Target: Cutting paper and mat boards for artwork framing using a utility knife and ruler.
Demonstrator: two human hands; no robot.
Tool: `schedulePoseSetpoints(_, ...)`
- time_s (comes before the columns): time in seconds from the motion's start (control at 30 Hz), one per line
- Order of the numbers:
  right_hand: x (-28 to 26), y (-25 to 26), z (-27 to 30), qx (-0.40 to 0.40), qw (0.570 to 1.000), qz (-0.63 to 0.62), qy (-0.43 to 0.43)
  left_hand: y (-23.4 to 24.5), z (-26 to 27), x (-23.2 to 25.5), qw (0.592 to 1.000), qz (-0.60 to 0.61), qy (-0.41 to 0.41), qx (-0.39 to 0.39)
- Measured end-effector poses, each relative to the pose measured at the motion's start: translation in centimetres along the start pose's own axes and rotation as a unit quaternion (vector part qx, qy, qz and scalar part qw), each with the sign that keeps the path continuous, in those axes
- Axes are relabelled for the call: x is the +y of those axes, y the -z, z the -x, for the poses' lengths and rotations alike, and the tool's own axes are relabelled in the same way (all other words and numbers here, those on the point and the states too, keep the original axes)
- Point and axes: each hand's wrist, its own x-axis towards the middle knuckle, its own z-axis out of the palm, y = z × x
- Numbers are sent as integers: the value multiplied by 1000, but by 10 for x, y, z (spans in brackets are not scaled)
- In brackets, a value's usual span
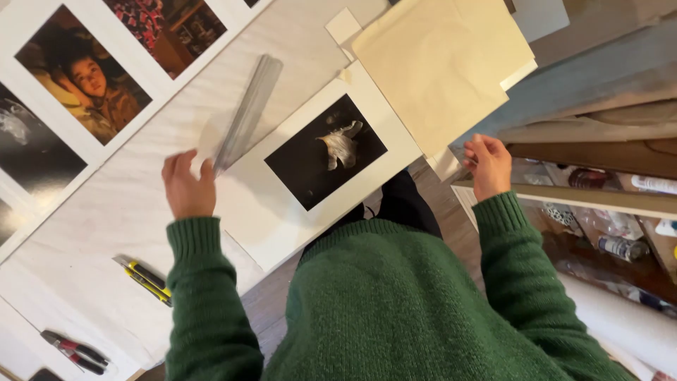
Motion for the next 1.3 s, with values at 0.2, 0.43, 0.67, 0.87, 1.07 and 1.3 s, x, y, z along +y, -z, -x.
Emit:
schedulePoseSetpoints(0.2, -7, -12, -12, 8, 998, -51, -33, 1, -2, 6, 998, -58, 3, -34)
schedulePoseSetpoints(0.43, -11, -19, -37, -43, 973, -219, -62, 22, 59, -38, 980, -61, 175, -71)
schedulePoseSetpoints(0.67, -23, -33, -51, -78, 973, -204, -71, 18, 79, -16, 906, 166, 381, -79)
schedulePoseSetpoints(0.87, -57, -26, -69, -92, 964, -247, -37, -4, 75, -5, 901, 251, 354, -33)
schedulePoseSetpoints(1.07, -72, -6, -88, -95, 972, -213, -6, -3, 127, -94, 959, 36, 279, 19)
schedulePoseSetpoints(1.3, -69, -14, -93, -92, 965, -240, -57, 39, 195, -174, 886, -205, 408, 79)
